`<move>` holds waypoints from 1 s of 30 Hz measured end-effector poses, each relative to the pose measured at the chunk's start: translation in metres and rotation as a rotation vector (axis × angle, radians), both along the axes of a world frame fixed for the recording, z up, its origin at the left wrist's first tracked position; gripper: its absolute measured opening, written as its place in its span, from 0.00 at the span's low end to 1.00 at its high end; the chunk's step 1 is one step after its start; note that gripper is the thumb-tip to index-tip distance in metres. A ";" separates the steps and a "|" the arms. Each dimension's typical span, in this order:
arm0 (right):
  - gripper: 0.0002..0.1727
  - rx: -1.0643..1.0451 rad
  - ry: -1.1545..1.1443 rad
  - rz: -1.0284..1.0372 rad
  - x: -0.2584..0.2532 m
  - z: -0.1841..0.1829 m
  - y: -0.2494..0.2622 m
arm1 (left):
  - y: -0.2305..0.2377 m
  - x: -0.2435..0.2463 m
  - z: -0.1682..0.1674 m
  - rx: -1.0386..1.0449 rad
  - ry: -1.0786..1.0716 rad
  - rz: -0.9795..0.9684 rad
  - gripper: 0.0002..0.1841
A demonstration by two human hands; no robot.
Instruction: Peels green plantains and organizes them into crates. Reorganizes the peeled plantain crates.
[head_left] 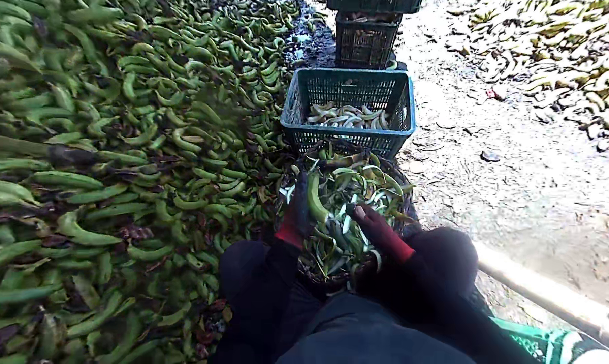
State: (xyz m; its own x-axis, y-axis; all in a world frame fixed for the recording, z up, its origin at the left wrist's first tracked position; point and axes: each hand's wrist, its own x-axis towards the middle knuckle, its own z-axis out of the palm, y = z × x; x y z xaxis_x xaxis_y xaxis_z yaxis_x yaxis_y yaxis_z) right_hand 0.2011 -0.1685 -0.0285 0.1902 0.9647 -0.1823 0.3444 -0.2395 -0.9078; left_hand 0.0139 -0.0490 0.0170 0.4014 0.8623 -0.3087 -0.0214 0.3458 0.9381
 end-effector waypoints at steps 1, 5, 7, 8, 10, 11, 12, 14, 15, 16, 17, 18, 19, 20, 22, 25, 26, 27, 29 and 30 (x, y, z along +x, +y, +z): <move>0.36 0.022 -0.155 0.087 0.004 0.010 0.004 | -0.001 0.001 -0.007 -0.013 0.003 0.010 0.34; 0.29 0.024 -0.480 0.259 0.006 0.041 0.010 | -0.007 0.012 -0.012 -0.102 -0.059 0.049 0.33; 0.28 0.003 -0.500 0.220 0.004 0.041 0.018 | -0.014 0.016 -0.009 -0.114 -0.045 0.060 0.32; 0.27 0.007 -0.534 0.173 0.003 0.037 0.024 | -0.017 0.019 -0.009 -0.108 -0.010 0.082 0.32; 0.27 0.037 -0.652 0.030 0.001 0.025 0.042 | -0.019 0.023 -0.012 -0.114 0.080 0.123 0.33; 0.27 0.063 -0.694 -0.061 0.001 0.016 0.051 | -0.019 0.022 -0.016 -0.122 0.093 0.105 0.34; 0.28 0.078 -0.700 -0.145 0.002 0.010 0.059 | -0.020 0.022 -0.022 -0.148 0.055 0.086 0.34; 0.29 0.062 -0.598 -0.264 0.011 0.012 0.066 | -0.021 0.017 -0.033 -0.165 -0.015 0.047 0.37; 0.28 0.072 -0.555 -0.264 0.015 0.018 0.066 | -0.018 0.015 -0.035 -0.141 -0.036 0.059 0.35; 0.27 0.091 -0.525 -0.217 0.016 0.025 0.064 | -0.012 0.012 -0.037 -0.109 -0.052 0.090 0.31; 0.26 0.103 -0.491 -0.133 0.016 0.031 0.059 | -0.004 0.009 -0.040 -0.073 -0.065 0.132 0.28; 0.26 0.099 -0.434 -0.026 0.013 0.035 0.052 | 0.006 0.007 -0.043 -0.030 -0.069 0.185 0.27; 0.27 0.082 -0.381 0.084 0.009 0.037 0.044 | 0.015 0.004 -0.045 0.028 -0.063 0.220 0.27; 0.29 0.055 -0.344 0.171 0.006 0.035 0.038 | 0.021 0.005 -0.044 0.087 -0.048 0.263 0.27; 0.32 0.035 -0.326 0.248 0.001 0.034 0.032 | 0.024 0.013 -0.039 0.133 -0.070 0.336 0.27; 0.28 0.067 -0.414 0.151 0.002 0.035 0.046 | 0.005 0.026 -0.027 0.049 -0.187 0.241 0.23; 0.26 0.089 -0.480 0.082 0.006 0.033 0.056 | 0.000 0.028 -0.028 -0.009 -0.217 0.187 0.22; 0.26 0.113 -0.541 0.004 0.011 0.029 0.065 | -0.006 0.029 -0.029 -0.066 -0.223 0.121 0.23; 0.26 0.155 -0.586 -0.134 0.019 0.021 0.078 | -0.015 0.031 -0.027 -0.089 -0.122 0.063 0.26; 0.26 0.156 -0.566 -0.161 0.019 0.022 0.079 | -0.017 0.031 -0.026 -0.055 -0.061 0.077 0.27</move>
State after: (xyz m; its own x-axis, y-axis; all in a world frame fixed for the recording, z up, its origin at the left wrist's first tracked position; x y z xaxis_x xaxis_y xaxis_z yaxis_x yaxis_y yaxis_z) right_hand 0.2204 -0.0893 -0.0067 0.3622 0.9228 0.1315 0.7544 -0.2074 -0.6228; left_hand 0.0452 -0.0656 -0.0093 0.3546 0.8737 -0.3331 -0.1066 0.3918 0.9139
